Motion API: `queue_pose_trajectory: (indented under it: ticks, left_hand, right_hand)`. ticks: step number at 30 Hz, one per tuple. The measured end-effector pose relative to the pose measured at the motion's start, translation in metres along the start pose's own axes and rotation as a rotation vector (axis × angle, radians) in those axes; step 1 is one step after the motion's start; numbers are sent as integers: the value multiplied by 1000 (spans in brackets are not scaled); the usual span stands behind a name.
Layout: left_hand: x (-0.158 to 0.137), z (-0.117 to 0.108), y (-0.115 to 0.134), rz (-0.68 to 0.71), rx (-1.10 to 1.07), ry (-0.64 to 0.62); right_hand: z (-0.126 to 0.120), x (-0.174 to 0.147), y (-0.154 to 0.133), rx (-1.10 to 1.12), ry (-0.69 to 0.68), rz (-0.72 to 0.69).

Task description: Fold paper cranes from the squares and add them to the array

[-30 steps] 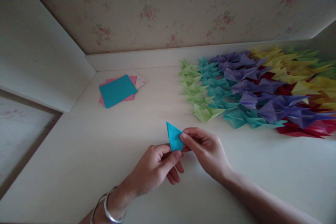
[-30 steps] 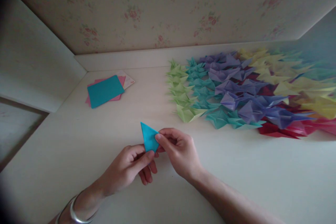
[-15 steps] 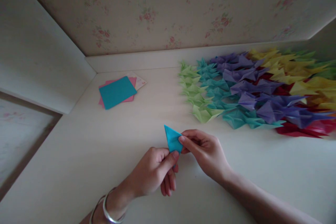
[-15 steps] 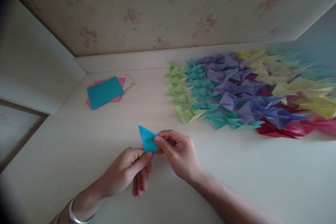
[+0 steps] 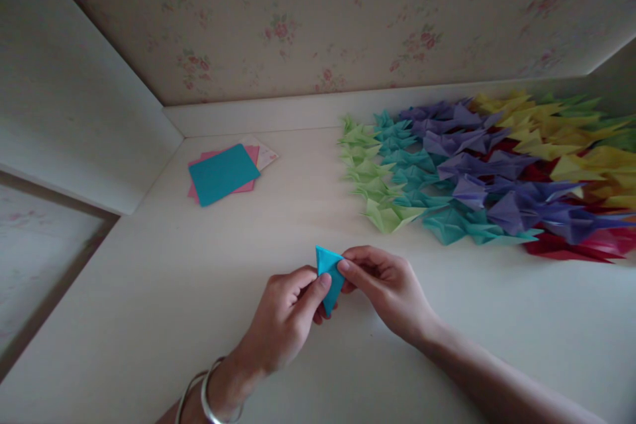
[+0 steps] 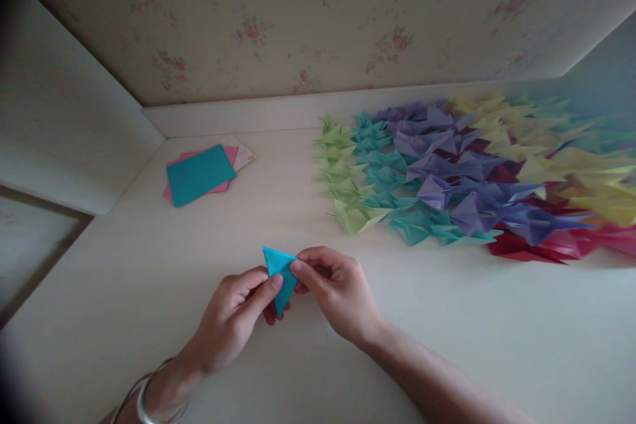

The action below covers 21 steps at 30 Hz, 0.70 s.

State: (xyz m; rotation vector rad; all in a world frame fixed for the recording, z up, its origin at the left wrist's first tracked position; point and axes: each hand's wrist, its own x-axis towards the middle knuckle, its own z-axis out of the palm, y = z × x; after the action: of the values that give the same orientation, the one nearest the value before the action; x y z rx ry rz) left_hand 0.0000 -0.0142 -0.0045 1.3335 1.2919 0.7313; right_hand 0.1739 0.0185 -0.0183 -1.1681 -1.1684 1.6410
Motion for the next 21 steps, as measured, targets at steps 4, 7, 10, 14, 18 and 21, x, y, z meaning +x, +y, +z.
queue_pose_trajectory:
  ticks: [4, 7, 10, 14, 18, 21]
  left_hand:
    - [0, -1, 3, 21, 51, 36]
    - [1, -1, 6, 28, -109, 16]
    - [1, -2, 6, 10, -287, -17]
    - [2, -1, 1, -25, -391, -22]
    - [4, 0, -3, -29, -408, -3]
    - [5, 0, -4, -26, -419, -3]
  right_hand:
    - [-1, 1, -1, -18, 28, 1]
    - [-3, 2, -2, -15, 31, 10]
    - [-3, 2, 0, -19, 15, -6]
    - [-4, 2, 8, -87, 59, -44]
    - [-4, 1, 13, -150, 85, -135]
    - [-4, 0, 10, -177, 57, -155]
